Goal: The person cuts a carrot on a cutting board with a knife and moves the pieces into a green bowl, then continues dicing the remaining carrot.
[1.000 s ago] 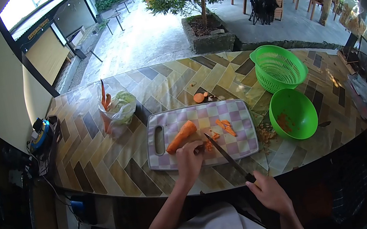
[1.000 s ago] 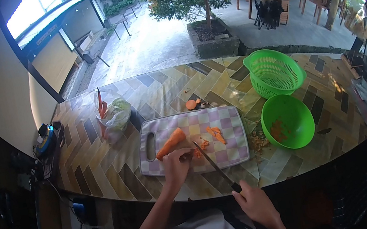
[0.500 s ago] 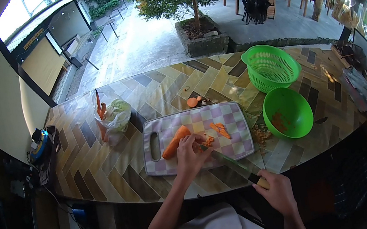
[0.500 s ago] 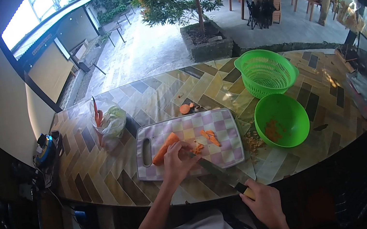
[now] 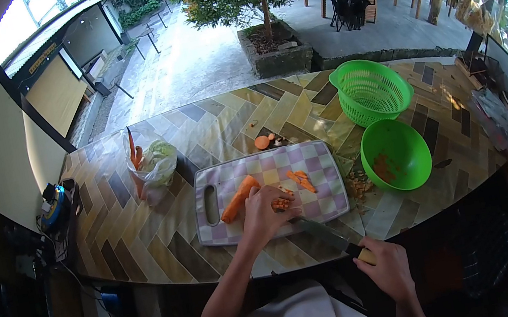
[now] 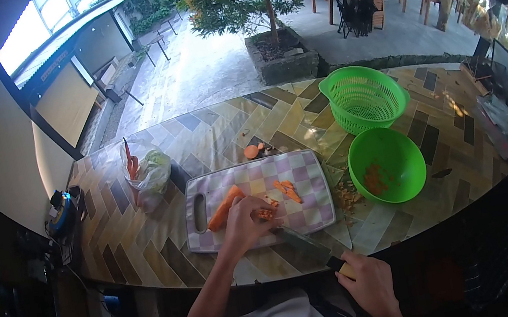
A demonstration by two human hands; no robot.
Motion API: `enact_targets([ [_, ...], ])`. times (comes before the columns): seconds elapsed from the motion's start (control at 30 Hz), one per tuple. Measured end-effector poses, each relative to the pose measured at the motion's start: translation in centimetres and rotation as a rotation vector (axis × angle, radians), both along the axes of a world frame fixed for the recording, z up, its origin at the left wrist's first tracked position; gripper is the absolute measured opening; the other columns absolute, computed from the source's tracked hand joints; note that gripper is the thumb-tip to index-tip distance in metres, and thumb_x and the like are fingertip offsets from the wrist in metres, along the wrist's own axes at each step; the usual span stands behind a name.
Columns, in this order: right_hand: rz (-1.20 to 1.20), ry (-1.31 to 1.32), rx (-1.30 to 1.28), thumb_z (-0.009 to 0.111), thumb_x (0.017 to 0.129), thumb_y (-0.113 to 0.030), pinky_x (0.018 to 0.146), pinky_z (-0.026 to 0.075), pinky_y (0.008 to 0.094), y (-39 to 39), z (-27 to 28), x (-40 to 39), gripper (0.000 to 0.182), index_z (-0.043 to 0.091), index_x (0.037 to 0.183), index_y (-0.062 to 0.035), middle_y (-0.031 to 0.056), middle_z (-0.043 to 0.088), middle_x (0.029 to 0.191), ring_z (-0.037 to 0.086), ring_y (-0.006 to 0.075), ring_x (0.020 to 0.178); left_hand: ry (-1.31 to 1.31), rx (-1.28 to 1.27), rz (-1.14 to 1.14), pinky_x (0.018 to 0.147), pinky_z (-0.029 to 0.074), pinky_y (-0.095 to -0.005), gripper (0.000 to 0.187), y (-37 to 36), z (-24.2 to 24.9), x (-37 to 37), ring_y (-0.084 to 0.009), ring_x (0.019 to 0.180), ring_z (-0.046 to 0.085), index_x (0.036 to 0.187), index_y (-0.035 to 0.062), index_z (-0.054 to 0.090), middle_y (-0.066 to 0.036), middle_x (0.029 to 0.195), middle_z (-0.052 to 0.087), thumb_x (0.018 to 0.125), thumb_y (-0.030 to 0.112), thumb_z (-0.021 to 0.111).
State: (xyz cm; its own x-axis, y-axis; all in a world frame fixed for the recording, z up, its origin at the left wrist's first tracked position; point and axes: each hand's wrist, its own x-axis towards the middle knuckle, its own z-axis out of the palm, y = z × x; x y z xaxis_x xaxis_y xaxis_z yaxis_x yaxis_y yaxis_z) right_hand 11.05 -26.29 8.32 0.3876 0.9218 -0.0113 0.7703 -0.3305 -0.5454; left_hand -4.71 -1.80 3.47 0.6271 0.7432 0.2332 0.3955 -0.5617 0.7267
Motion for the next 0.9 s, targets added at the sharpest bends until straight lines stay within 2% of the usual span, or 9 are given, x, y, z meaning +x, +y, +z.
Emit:
enact_targets([
  [0.1, 0.006, -0.006, -0.003, 0.074, 0.080, -0.023, 0.069, 0.049, 0.0429, -0.1, 0.1, -0.1, 0.027, 0.062, 0.097, -0.0060, 0.0137, 0.067, 0.083, 0.066, 0.0343, 0.079, 0.071, 0.019, 0.035, 0.088, 0.042, -0.0402, 0.021, 0.1, -0.3, 0.2, -0.0288, 0.095, 0.057, 0.088, 0.0071, 0.077, -0.007, 0.098, 0.070, 0.070, 0.017, 0.083],
  [0.2, -0.008, 0.008, 0.000, 0.076, 0.078, -0.023, 0.070, 0.050, 0.0419, -0.1, 0.0, -0.1, 0.029, 0.063, 0.097, -0.0059, 0.0146, 0.068, 0.082, 0.067, 0.0349, 0.078, 0.031, 0.172, 0.166, 0.089, 0.041, -0.0392, 0.018, 0.4, -2.0, 0.3, -0.0280, 0.091, 0.058, 0.089, 0.0079, 0.076, -0.007, 0.095, 0.069, 0.073, 0.015, 0.081],
  [0.33, -0.024, 0.051, 0.004, 0.077, 0.079, -0.023, 0.067, 0.050, 0.0396, -0.1, -0.1, 0.1, 0.029, 0.064, 0.097, -0.0046, 0.0159, 0.068, 0.080, 0.066, 0.0370, 0.076, -0.087, 0.034, 0.205, 0.089, 0.041, -0.0387, 0.017, 1.1, -2.3, 0.2, -0.0276, 0.091, 0.060, 0.094, 0.0080, 0.075, -0.008, 0.096, 0.070, 0.078, 0.008, 0.074],
  [0.43, -0.032, 0.178, -0.009, 0.076, 0.083, -0.022, 0.062, 0.048, 0.0364, -0.1, 0.0, 0.4, 0.027, 0.063, 0.097, -0.0023, 0.0156, 0.065, 0.073, 0.066, 0.0328, 0.068, -0.161, 0.040, 0.177, 0.090, 0.043, -0.0391, 0.020, 1.4, -1.4, 0.0, -0.0280, 0.093, 0.062, 0.099, 0.0056, 0.074, -0.010, 0.099, 0.071, 0.080, 0.003, 0.069],
  [0.53, -0.053, 0.337, -0.031, 0.070, 0.089, -0.028, 0.062, 0.049, 0.0423, -0.1, -0.6, 1.0, 0.032, 0.062, 0.097, 0.0019, 0.0221, 0.065, 0.075, 0.066, 0.0409, 0.073, -0.153, 0.085, 0.111, 0.092, 0.045, -0.0400, 0.023, 1.3, 0.5, 0.0, -0.0292, 0.097, 0.063, 0.102, 0.0025, 0.072, -0.013, 0.101, 0.070, 0.081, -0.001, 0.066],
  [0.63, -0.134, 0.403, -0.024, 0.068, 0.092, -0.025, 0.057, 0.046, 0.0391, -0.1, -1.4, 1.5, 0.031, 0.061, 0.095, 0.0045, 0.0221, 0.061, 0.069, 0.064, 0.0370, 0.063, -0.118, 0.043, -0.005, 0.091, 0.047, -0.0404, 0.023, 1.8, 1.4, 0.7, -0.0307, 0.098, 0.063, 0.103, 0.0012, 0.072, -0.014, 0.101, 0.070, 0.081, -0.003, 0.065],
  [0.7, -0.168, 0.416, 0.019, 0.066, 0.093, -0.023, 0.055, 0.043, 0.0367, 0.1, -1.8, 2.0, 0.029, 0.059, 0.092, 0.0048, 0.0182, 0.058, 0.064, 0.059, 0.0284, 0.056, -0.069, 0.061, -0.175, 0.087, 0.050, -0.0398, 0.023, 2.7, 1.0, 1.7, -0.0318, 0.095, 0.063, 0.104, 0.0020, 0.072, -0.013, 0.100, 0.070, 0.082, -0.002, 0.065],
  [0.8, -0.222, 0.493, 0.078, 0.063, 0.096, -0.021, 0.052, 0.040, 0.0331, 0.7, -1.5, 2.3, 0.027, 0.056, 0.088, 0.0039, 0.0119, 0.054, 0.058, 0.051, 0.0165, 0.052, 0.043, 0.083, -0.363, 0.095, 0.045, -0.0418, 0.022, 3.7, -0.9, 4.2, -0.0309, 0.106, 0.060, 0.100, 0.0019, 0.072, -0.012, 0.105, 0.069, 0.079, -0.001, 0.067],
  [0.9, -0.222, 0.527, 0.137, 0.060, 0.098, -0.019, 0.045, 0.036, 0.0266, 1.1, -2.0, 2.5, 0.024, 0.053, 0.087, 0.0006, 0.0031, 0.051, 0.057, 0.047, 0.0072, 0.048, 0.097, 0.230, -0.485, 0.097, 0.043, -0.0399, 0.016, 4.1, -1.3, 5.6, -0.0281, 0.106, 0.057, 0.094, 0.0035, 0.071, -0.010, 0.103, 0.067, 0.079, 0.001, 0.067],
])
